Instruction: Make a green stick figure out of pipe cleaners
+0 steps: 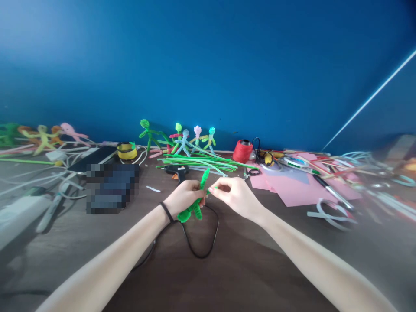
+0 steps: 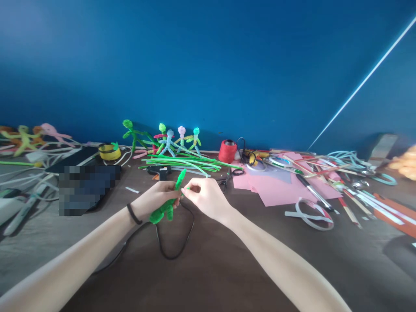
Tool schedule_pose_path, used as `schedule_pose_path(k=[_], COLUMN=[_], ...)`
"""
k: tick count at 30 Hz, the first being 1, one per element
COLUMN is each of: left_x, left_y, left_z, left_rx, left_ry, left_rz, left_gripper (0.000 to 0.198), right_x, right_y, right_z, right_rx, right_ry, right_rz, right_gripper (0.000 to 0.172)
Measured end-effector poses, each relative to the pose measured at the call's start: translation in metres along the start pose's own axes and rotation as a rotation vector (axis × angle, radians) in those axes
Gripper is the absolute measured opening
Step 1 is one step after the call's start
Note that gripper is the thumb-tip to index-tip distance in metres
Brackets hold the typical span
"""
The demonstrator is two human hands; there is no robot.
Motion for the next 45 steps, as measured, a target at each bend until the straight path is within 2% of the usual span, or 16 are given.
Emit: schedule_pose_path(k=[7, 10, 17, 22, 27, 30, 32, 38, 41, 45], left_x=[-0.011, -0.012, 0.000, 0.014, 0.024, 0.030, 0.030, 0.025, 0.022, 0.018], left_y=[-0.002, -0.002, 0.002, 0.007, 0.012, 0.016, 0.017, 0.013, 0.010, 0.006], left_z=[-0.006, -0.008, -0.013, -0.010, -0.007, -0.006, -0.005, 0.001, 0.005, 0.005], left_rx=[0.028, 0.030, 0.033, -0.020, -0.051, -0.079, -0.098, -0.148, -0.141, -0.109], left_ry=[0.127, 0.181, 0.273, 0.345, 0.295, 0.220, 0.177, -0.012, -0.099, -0.133], left_rz=[-0.094, -0.076, 0.117, 0.312, 0.456, 0.513, 0.493, 0.373, 0.322, 0.227], left_gripper=[0.013, 0.013, 0.014, 0.009, 0.011, 0.011, 0.011, 0.010, 0.010, 0.010], right_x=[0.004, 0.011, 0.030, 0.041, 0.045, 0.047, 0.046, 0.036, 0.031, 0.019], right_y=[-0.002, -0.004, -0.006, 0.002, 0.004, 0.002, -0.001, -0.007, -0.006, -0.007], right_z=[-0.005, -0.010, -0.023, -0.027, -0.027, -0.031, -0.033, -0.033, -0.028, -0.024], right_rx=[0.030, 0.028, 0.061, 0.090, 0.024, 0.039, 0.052, 0.097, 0.058, 0.021], right_ry=[-0.077, -0.141, -0.486, -0.695, -0.725, -0.661, -0.620, -0.516, -0.386, -0.161], right_rz=[0.048, 0.118, 0.401, 0.602, 0.686, 0.664, 0.614, 0.428, 0.378, 0.226], right_gripper=[0.018, 0.020, 0.022, 0.021, 0.021, 0.020, 0.024, 0.024, 0.022, 0.016])
Point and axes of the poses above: each hand's wrist, its own y-axis away from the middle knuckle, its own x-axis out of the palm, z = x × y, the point moved 8 cm from there along -y, towards the middle knuckle, and after that the axes turned 13 degrees about y, right-handed, at the moved point
